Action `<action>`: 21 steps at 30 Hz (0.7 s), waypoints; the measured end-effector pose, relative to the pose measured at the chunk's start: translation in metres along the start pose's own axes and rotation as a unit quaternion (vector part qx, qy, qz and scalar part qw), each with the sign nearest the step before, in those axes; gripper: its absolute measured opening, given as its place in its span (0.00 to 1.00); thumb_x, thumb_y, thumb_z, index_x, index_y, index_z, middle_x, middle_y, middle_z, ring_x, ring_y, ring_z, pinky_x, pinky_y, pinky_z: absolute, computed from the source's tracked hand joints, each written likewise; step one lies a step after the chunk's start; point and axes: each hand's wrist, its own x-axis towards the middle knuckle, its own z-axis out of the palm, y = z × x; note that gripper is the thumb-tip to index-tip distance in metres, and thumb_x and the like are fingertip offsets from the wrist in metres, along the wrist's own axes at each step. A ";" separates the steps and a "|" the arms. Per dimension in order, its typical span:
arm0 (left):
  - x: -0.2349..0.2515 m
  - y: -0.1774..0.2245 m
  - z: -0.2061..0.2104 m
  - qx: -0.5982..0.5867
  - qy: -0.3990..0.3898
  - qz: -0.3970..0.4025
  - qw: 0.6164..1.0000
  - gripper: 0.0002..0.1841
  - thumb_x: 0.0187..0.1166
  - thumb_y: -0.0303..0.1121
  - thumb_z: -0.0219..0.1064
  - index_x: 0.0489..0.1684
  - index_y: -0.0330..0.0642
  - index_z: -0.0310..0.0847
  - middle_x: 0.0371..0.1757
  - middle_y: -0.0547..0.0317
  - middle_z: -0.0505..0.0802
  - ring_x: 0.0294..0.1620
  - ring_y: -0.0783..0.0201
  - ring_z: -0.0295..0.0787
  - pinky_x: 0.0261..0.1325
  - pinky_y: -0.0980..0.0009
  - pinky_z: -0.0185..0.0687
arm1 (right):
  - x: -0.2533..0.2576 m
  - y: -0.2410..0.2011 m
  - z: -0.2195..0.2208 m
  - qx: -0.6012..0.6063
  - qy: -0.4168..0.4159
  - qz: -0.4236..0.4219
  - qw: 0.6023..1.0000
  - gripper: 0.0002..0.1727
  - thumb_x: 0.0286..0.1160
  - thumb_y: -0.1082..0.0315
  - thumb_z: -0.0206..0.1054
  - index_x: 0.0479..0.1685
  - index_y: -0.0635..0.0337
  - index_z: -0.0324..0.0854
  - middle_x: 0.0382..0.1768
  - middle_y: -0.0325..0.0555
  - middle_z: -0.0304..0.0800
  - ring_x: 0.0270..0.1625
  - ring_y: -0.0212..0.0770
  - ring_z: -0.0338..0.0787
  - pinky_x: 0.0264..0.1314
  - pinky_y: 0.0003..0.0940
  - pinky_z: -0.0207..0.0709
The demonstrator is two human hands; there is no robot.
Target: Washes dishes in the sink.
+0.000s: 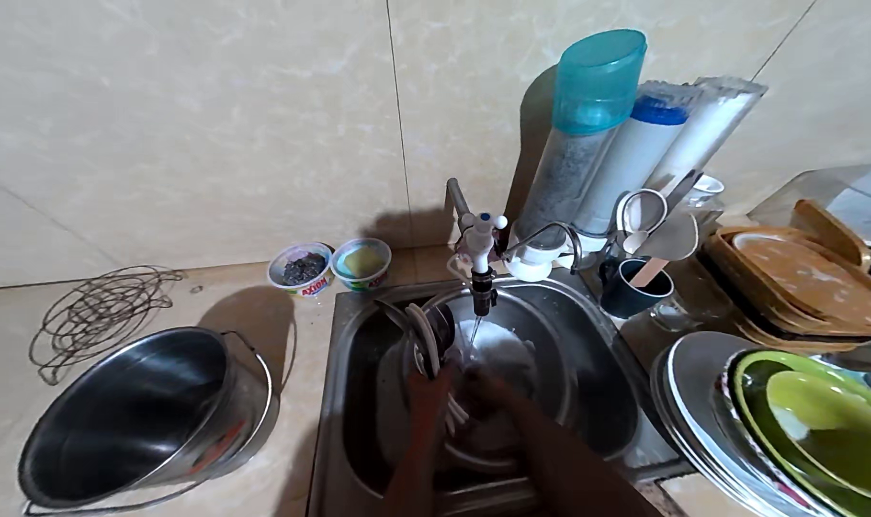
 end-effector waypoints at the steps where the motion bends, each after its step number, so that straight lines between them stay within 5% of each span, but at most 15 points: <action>1: 0.000 0.001 0.000 -0.006 0.002 -0.002 1.000 0.08 0.79 0.24 0.70 0.45 0.29 0.76 0.18 0.60 0.81 0.14 0.70 0.77 0.22 0.75 0.79 | -0.002 -0.001 -0.004 0.070 0.036 -0.002 0.997 0.19 0.85 0.70 0.63 0.66 0.75 0.78 0.66 0.69 0.83 0.69 0.58 0.83 0.76 0.52 0.72; 4: -0.003 0.002 0.001 -0.014 0.008 -0.003 1.000 0.06 0.80 0.23 0.68 0.43 0.30 0.76 0.17 0.62 0.81 0.13 0.72 0.77 0.20 0.78 0.78 | -0.007 0.000 -0.012 0.314 0.123 -0.045 0.940 0.15 0.86 0.75 0.59 0.66 0.74 0.73 0.49 0.56 0.86 0.46 0.41 0.88 0.54 0.36 0.84; 6: -0.004 0.003 0.002 -0.017 0.011 0.001 1.000 0.06 0.81 0.23 0.68 0.44 0.29 0.77 0.17 0.62 0.81 0.13 0.73 0.77 0.20 0.78 0.78 | -0.010 -0.002 -0.015 0.414 0.155 -0.081 0.893 0.18 0.95 0.65 0.47 0.65 0.69 0.75 0.26 0.40 0.81 0.25 0.30 0.81 0.33 0.27 0.80; 8: -0.003 0.003 0.001 -0.023 0.009 -0.003 1.000 0.06 0.81 0.23 0.68 0.45 0.29 0.77 0.18 0.61 0.83 0.15 0.72 0.80 0.23 0.77 0.80 | -0.015 -0.011 -0.014 0.465 0.176 -0.101 0.862 0.24 0.97 0.60 0.41 0.59 0.69 0.80 0.14 0.32 0.72 0.13 0.25 0.71 0.20 0.21 0.71; 12: 0.000 -0.004 0.001 -0.038 0.005 -0.011 0.999 0.07 0.82 0.22 0.67 0.48 0.28 0.75 0.19 0.58 0.85 0.16 0.69 0.83 0.24 0.75 0.84 | -0.026 -0.020 -0.011 0.554 0.130 -0.165 0.806 0.12 0.92 0.72 0.50 0.62 0.65 0.74 0.32 0.41 0.88 0.22 0.28 0.80 0.26 0.23 0.76; 15: -0.001 -0.002 0.002 -0.038 0.003 -0.049 0.998 0.06 0.83 0.24 0.66 0.46 0.29 0.75 0.20 0.57 0.85 0.18 0.68 0.83 0.26 0.74 0.84 | -0.027 -0.022 -0.010 0.583 0.110 -0.183 0.784 0.10 0.95 0.66 0.45 0.54 0.56 0.72 0.13 0.30 0.68 0.11 0.24 0.66 0.15 0.19 0.65; 18: -0.004 0.002 0.004 -0.028 -0.003 -0.077 0.997 0.09 0.83 0.25 0.66 0.51 0.28 0.75 0.24 0.55 0.87 0.22 0.67 0.87 0.29 0.73 0.87 | -0.024 -0.022 -0.009 0.589 0.111 -0.185 0.779 0.16 0.96 0.65 0.43 0.47 0.60 0.76 0.20 0.33 0.74 0.16 0.25 0.70 0.20 0.19 0.70; 21: -0.007 0.004 0.005 -0.020 -0.041 -0.127 0.991 0.16 0.84 0.28 0.67 0.64 0.28 0.73 0.44 0.45 0.90 0.41 0.58 0.92 0.42 0.62 0.91 | -0.029 -0.037 -0.006 0.598 0.133 -0.075 0.787 0.32 0.95 0.45 0.27 0.29 0.53 0.69 0.17 0.33 0.70 0.16 0.29 0.69 0.21 0.23 0.67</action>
